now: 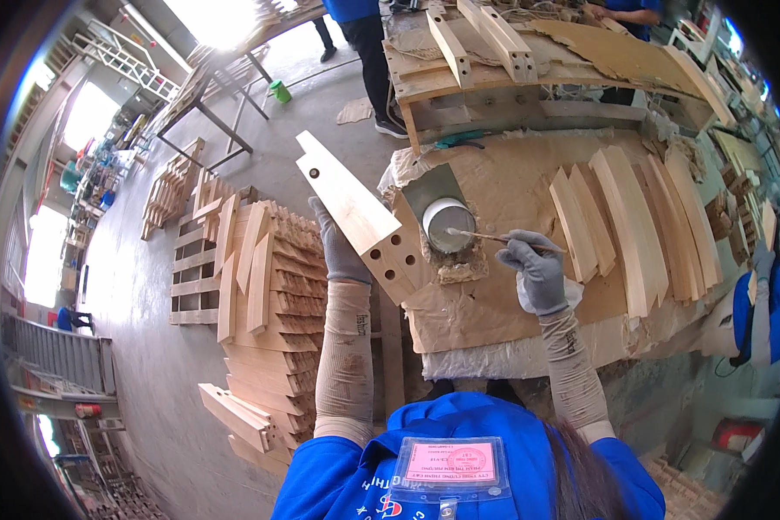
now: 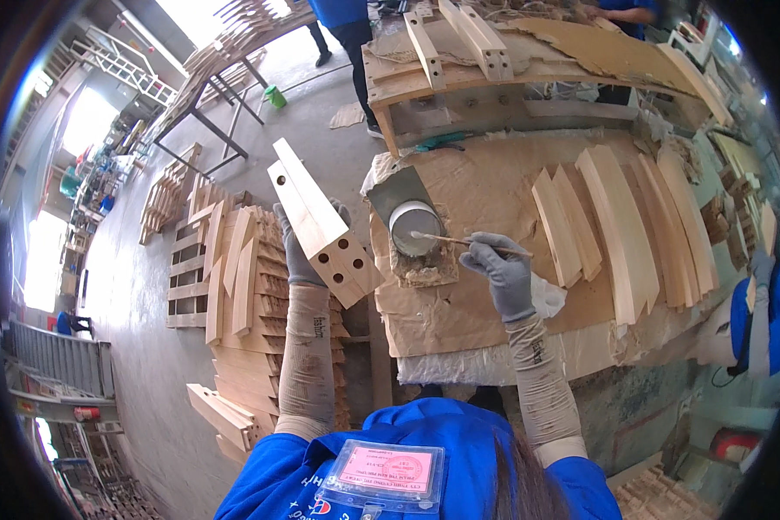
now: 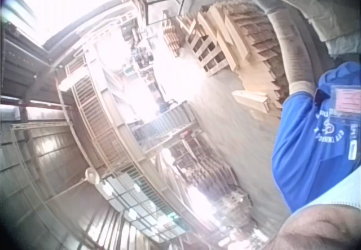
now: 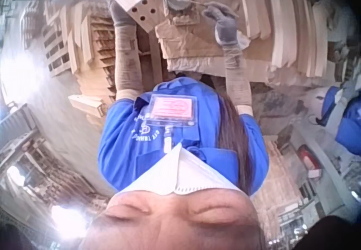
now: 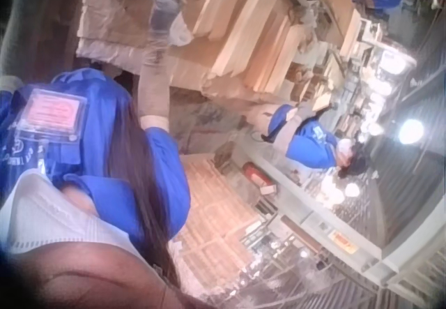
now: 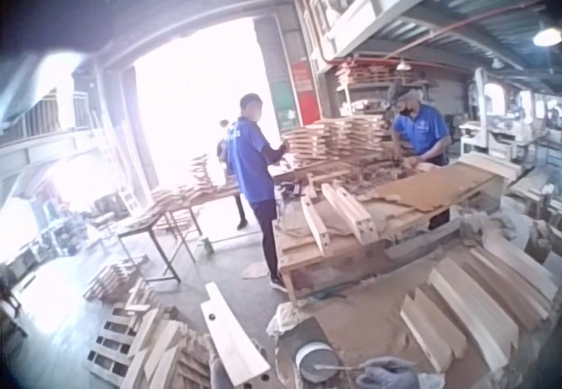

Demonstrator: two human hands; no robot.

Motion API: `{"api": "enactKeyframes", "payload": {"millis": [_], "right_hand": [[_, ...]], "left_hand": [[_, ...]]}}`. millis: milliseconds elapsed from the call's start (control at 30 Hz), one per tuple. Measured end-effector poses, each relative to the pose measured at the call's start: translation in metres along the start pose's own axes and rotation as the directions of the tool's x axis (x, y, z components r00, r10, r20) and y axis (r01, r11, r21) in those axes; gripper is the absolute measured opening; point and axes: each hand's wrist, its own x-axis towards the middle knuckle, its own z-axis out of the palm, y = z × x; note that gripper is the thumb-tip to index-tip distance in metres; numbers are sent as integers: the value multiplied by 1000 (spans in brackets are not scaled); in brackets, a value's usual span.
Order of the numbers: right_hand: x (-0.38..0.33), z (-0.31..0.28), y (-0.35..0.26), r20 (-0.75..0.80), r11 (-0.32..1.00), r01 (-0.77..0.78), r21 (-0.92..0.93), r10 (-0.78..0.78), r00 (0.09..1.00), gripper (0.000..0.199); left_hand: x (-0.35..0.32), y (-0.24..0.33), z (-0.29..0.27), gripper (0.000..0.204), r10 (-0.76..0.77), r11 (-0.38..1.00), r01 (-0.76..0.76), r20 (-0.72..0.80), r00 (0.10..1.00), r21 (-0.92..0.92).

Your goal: The person holds a wooden piece with pre-drilled holes and uses a small brush to apply a white filler into each hole. They repeatedly dip the brush into a container, fill the holes, and place the finished piece on a nearby stack.

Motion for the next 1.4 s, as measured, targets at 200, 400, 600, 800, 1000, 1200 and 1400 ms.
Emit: {"api": "enactKeyframes", "payload": {"millis": [200,400,600,800,1000,1200,1400], "right_hand": [[29,13,-29,-136,972,-136,191,164,977,10],[26,37,-98,113,927,-207,312,180,977,12],[4,66,-138,378,946,-303,118,239,894,9],[-1,72,-140,458,952,-290,94,218,862,8],[3,69,-140,598,984,-125,125,26,801,9],[8,70,-146,683,991,-44,123,-52,728,11],[10,73,-154,679,967,-198,162,37,733,11]], "left_hand": [[-8,-9,11,64,-21,982,27,39,999,-185],[-23,-19,46,63,-4,978,19,73,997,-210],[-30,-22,67,67,-19,985,33,82,996,-171],[-39,-26,82,67,-61,974,89,134,989,-209],[-54,-26,107,66,-77,959,127,198,977,-253],[-60,-26,112,66,-31,981,64,178,984,-181],[-63,-25,117,66,-34,974,70,165,986,-216]]}}
